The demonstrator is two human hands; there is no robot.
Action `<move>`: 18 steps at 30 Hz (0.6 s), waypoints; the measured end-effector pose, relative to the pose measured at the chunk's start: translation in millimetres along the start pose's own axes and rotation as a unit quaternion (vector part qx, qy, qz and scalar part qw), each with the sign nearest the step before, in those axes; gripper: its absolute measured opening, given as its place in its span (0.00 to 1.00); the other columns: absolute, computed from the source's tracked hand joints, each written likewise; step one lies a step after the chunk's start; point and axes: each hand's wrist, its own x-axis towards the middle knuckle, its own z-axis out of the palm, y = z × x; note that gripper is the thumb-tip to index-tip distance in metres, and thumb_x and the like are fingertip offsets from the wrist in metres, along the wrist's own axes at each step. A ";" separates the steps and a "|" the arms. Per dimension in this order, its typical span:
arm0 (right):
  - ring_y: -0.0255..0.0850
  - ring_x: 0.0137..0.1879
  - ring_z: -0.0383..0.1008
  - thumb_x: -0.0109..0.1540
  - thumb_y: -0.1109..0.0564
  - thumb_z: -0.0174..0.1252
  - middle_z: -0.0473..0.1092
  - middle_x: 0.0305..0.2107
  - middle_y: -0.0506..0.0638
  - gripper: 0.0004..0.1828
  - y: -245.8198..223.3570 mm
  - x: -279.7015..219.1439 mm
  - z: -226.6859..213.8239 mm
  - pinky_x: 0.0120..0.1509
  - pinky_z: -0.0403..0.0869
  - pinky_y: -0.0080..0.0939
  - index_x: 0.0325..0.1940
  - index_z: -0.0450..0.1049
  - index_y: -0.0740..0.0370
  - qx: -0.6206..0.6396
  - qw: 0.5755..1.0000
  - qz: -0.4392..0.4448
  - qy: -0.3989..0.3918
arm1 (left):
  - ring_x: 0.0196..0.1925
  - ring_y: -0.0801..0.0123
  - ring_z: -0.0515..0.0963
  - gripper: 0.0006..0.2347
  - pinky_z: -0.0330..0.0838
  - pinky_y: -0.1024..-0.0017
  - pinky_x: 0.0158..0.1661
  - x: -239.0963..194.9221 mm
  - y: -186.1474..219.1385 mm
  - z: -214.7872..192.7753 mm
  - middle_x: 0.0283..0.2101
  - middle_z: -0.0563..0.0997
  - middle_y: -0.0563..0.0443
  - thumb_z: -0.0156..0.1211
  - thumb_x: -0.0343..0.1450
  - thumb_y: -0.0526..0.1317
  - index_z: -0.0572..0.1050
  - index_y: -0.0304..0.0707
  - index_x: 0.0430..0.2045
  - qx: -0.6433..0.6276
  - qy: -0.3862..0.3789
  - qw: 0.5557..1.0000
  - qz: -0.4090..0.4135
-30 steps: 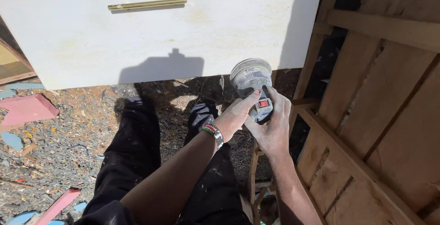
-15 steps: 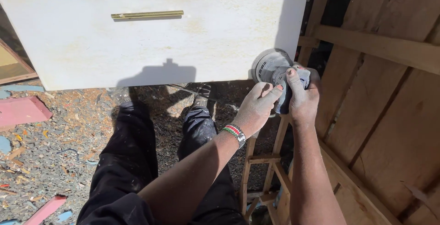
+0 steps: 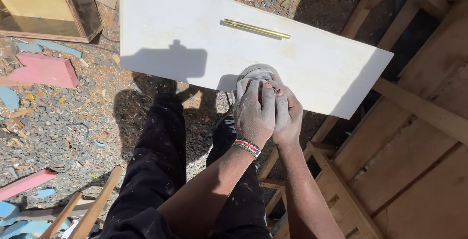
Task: The person uses an orbital sander to smooth the surface of a white drawer front, moving the tool across the face and around the handle. They then reposition the drawer and sand the edges of a wooden drawer box.
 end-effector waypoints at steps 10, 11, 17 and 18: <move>0.74 0.84 0.70 0.83 0.47 0.56 0.78 0.71 0.76 0.23 -61.1 -10.9 165.3 0.88 0.66 0.78 0.73 0.83 0.66 -0.007 0.996 -0.010 -0.083 | 0.65 0.27 0.78 0.21 0.70 0.37 0.70 32.2 -66.3 -158.5 0.50 0.81 0.31 0.44 0.91 0.53 0.82 0.38 0.47 -0.069 0.121 0.990 -0.039; 0.78 0.82 0.70 0.83 0.47 0.57 0.78 0.70 0.78 0.24 -75.1 -10.7 181.8 0.87 0.66 0.81 0.73 0.83 0.66 -0.009 0.996 -0.014 -0.089 | 0.65 0.26 0.78 0.21 0.71 0.38 0.70 36.9 -74.5 -172.6 0.50 0.82 0.31 0.43 0.91 0.51 0.82 0.36 0.46 -0.069 0.131 0.988 -0.040; 0.75 0.83 0.71 0.80 0.43 0.61 0.79 0.71 0.73 0.24 -111.2 1.6 257.1 0.87 0.68 0.77 0.72 0.85 0.60 -0.001 0.992 0.005 -0.123 | 0.66 0.31 0.84 0.18 0.78 0.37 0.66 75.6 -88.1 -248.2 0.55 0.86 0.36 0.49 0.90 0.54 0.82 0.41 0.50 -0.066 0.161 0.977 -0.119; 0.74 0.84 0.71 0.80 0.41 0.61 0.79 0.71 0.71 0.25 -116.6 3.6 266.5 0.88 0.68 0.76 0.72 0.85 0.59 0.002 0.993 0.009 -0.120 | 0.64 0.26 0.84 0.18 0.80 0.34 0.62 82.2 -91.8 -256.1 0.51 0.87 0.31 0.51 0.90 0.54 0.82 0.41 0.50 -0.060 0.165 0.977 -0.120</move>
